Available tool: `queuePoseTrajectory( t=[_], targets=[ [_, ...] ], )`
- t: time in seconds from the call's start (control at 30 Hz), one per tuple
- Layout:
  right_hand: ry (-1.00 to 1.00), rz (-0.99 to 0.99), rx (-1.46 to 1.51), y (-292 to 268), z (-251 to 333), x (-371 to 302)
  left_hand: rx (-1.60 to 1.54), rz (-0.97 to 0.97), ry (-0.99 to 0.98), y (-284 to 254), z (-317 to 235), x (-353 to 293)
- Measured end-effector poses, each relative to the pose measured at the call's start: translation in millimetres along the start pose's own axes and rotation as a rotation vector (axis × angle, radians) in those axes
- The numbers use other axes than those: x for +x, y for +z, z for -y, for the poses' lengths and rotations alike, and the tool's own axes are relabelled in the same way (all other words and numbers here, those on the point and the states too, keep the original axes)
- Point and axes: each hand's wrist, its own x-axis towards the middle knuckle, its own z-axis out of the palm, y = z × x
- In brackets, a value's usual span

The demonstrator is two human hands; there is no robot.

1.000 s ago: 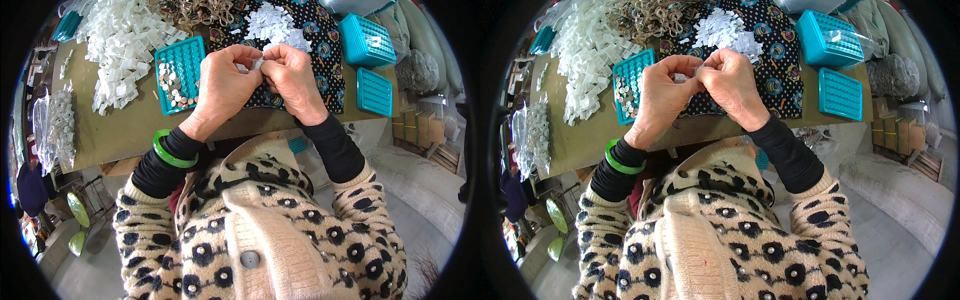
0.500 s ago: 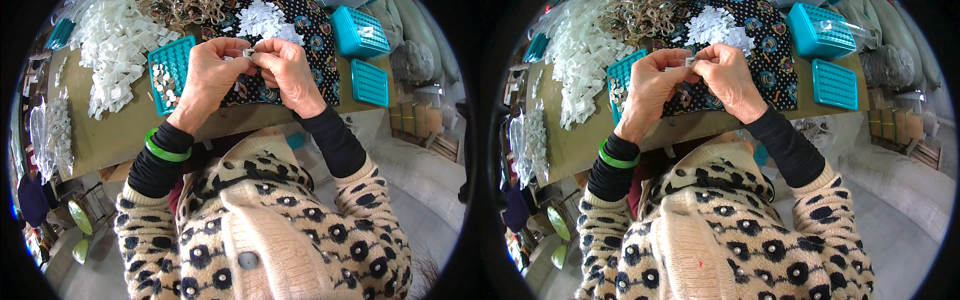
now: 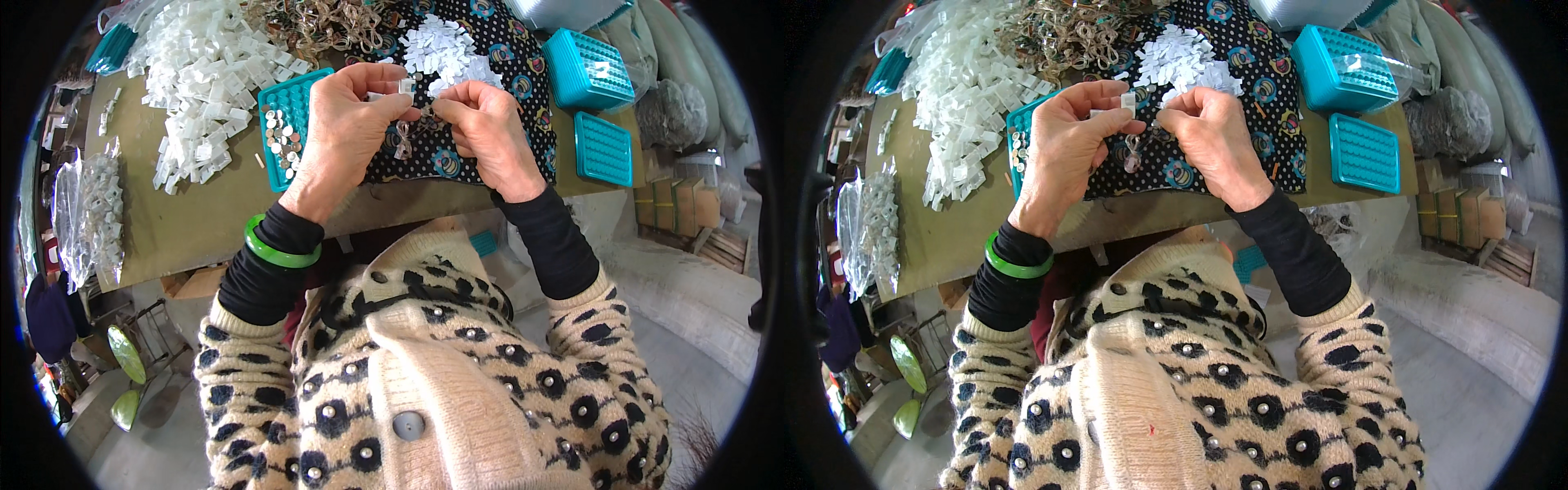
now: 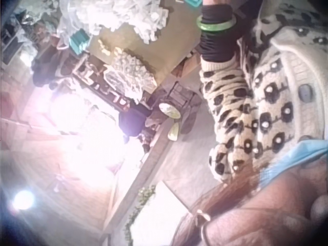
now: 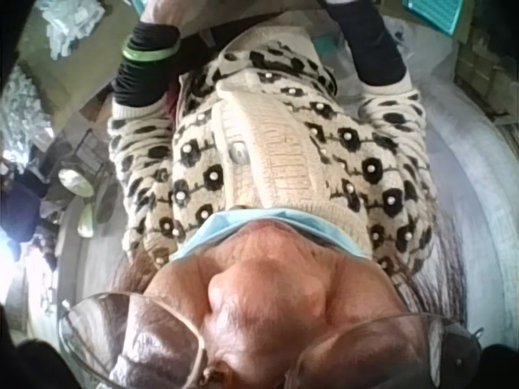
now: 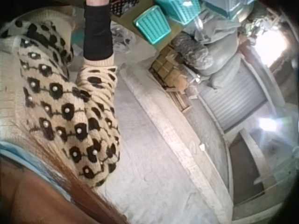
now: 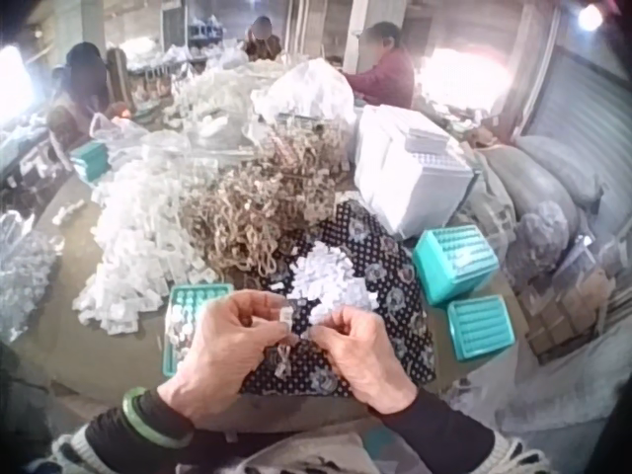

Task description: The person assembles small electronic components by hand, inserting metal pieces into white plastic housings and securing them. The person repeatedly picks up components from a tray and the table, aligns them, and presses them together.

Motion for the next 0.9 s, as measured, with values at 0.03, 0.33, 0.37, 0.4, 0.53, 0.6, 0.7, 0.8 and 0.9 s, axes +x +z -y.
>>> queuePoseTrajectory(
  t=[0.03, 0.33, 0.37, 0.4, 0.53, 0.6, 0.7, 0.8, 0.9],
  targets=[
    [0.035, 0.012, 0.034, 0, 1, -1, -0.037, 0.014, -0.027, -2, -1, 0],
    [0.069, -0.033, 0.423, -1, 15, -7, -0.488, 0.178, -0.274, -18, -14, -22],
    [0.032, -0.025, 0.492, 0, 18, -8, -0.505, 0.170, -0.288, -18, -14, -28],
    [-0.027, -0.032, 0.557, 5, 20, -10, -0.512, 0.182, -0.312, -17, -13, -33],
    [-0.255, 0.022, 0.720, 34, 30, -24, -0.639, 0.193, -0.381, -11, -5, -48],
    [-0.276, 0.053, 0.649, 51, 32, -34, -0.744, 0.215, -0.352, -12, -1, -53],
    [-0.367, 0.074, 0.518, 66, 31, -47, -0.794, 0.214, -0.286, -17, 4, -63],
    [-0.493, 0.187, 0.395, 82, 24, -55, -0.812, 0.198, -0.231, -27, 10, -75],
    [-0.536, 0.325, 0.316, 111, 15, -66, -0.775, 0.025, -0.228, -46, 18, -90]
  ],
)
